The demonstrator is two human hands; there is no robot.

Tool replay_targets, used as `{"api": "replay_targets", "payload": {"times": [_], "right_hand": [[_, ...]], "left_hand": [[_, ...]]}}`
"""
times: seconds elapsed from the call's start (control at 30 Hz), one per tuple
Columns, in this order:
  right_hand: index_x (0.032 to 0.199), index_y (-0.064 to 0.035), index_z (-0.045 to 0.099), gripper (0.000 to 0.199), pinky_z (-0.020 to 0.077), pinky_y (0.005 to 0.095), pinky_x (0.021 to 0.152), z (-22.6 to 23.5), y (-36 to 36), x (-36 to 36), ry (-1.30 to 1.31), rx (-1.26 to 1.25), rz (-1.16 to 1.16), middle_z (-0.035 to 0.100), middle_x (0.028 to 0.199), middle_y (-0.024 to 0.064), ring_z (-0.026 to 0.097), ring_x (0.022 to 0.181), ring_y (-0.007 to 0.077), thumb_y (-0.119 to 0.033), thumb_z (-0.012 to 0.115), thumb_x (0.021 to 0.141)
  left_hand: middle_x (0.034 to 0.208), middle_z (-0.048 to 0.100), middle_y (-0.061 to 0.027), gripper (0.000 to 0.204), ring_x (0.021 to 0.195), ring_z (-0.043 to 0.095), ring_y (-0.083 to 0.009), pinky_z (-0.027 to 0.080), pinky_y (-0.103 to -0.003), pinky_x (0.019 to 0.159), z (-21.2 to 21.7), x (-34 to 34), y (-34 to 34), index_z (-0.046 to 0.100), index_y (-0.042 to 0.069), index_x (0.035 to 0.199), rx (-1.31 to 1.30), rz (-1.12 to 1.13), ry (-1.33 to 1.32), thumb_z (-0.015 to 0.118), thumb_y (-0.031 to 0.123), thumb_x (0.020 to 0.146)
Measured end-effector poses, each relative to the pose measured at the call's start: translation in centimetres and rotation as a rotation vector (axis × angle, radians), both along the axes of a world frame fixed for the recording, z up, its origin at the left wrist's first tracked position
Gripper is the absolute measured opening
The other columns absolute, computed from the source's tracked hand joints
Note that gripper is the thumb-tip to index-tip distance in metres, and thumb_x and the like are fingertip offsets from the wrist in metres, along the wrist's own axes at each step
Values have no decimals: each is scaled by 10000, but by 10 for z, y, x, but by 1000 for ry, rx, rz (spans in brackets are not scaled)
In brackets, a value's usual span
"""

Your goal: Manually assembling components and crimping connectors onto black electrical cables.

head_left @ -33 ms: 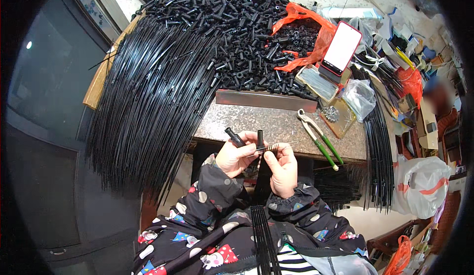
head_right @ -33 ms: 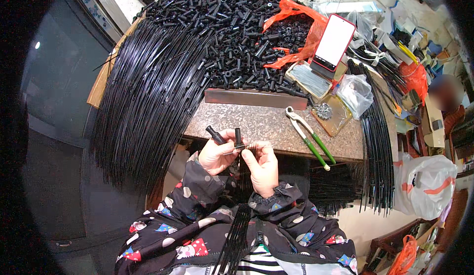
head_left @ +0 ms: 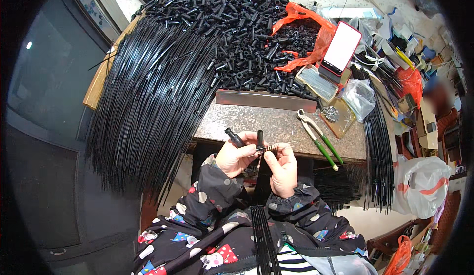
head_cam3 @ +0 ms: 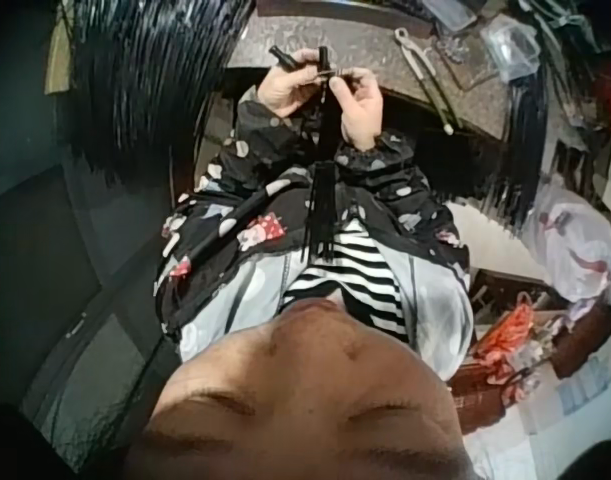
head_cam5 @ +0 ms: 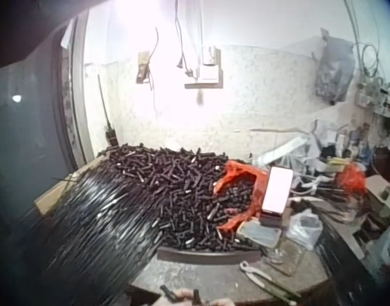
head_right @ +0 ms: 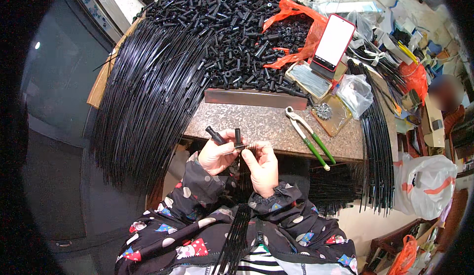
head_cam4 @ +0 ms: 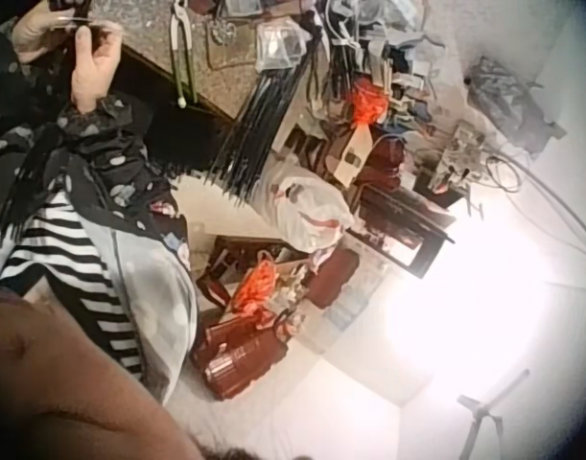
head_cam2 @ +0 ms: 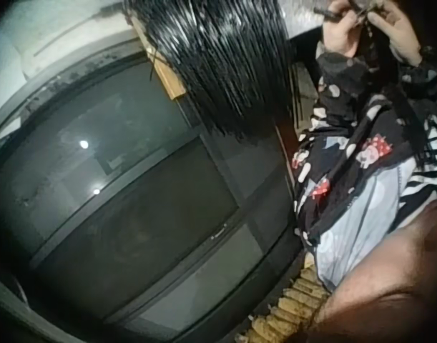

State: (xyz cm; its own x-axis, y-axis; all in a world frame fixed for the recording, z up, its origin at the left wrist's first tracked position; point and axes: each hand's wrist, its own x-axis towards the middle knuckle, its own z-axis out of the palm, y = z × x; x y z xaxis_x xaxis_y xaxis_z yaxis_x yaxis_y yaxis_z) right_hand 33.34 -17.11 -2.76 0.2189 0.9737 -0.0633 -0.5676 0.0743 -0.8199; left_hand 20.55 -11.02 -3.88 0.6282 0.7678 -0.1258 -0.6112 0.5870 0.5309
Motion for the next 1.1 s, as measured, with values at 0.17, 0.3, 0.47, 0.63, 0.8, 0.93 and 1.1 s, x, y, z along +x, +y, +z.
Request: {"api": "replay_targets", "payload": {"times": [0.17,0.3,0.47,0.63,0.8,0.93,1.1], "right_hand": [[940,-26,477,184,401,211,736,0,0,0,-19,10,-9,534,861,17,506,785,81,2,588,796],[939,-26,477,183,399,208,733,3,0,0,-39,33,-35,532,860,15,501,780,77,-7,592,798],[936,-27,478,182,402,204,720,0,1,-1,-26,13,-2,532,861,15,499,776,73,-15,596,798],[939,-26,480,183,413,211,702,-2,2,1,-11,-1,2,539,852,20,508,752,81,-19,597,798],[941,-18,483,182,417,216,714,1,2,-1,1,20,-33,550,851,27,520,760,90,-16,597,798],[939,-16,488,179,418,225,742,-2,2,-1,-33,30,-77,566,868,40,529,782,98,-11,597,796],[909,-42,516,151,410,233,756,-17,5,14,278,-94,280,578,877,30,522,800,89,-79,617,803]], "left_hand": [[941,591,-92,206,832,585,-136,494,-229,735,-3,-3,0,527,9,994,58,-23,-17,561,-11,792],[973,587,-104,195,838,583,-140,485,-226,735,-2,-4,2,547,4,985,17,-30,9,581,27,794],[967,593,-110,202,853,587,-152,481,-233,735,-7,-2,2,548,5,992,39,19,3,572,4,792],[955,596,-114,248,834,578,-160,470,-270,742,14,0,-7,550,6,1015,73,99,119,580,-9,770],[898,588,-78,270,779,568,-130,452,-255,728,34,3,-23,572,-31,987,644,336,623,615,-9,722],[829,593,-41,257,724,551,-100,446,-240,672,22,15,-26,589,-20,963,686,491,724,639,9,713],[773,600,-14,227,688,531,-82,420,-219,615,30,11,-25,609,-4,932,236,241,315,661,27,713]]}}
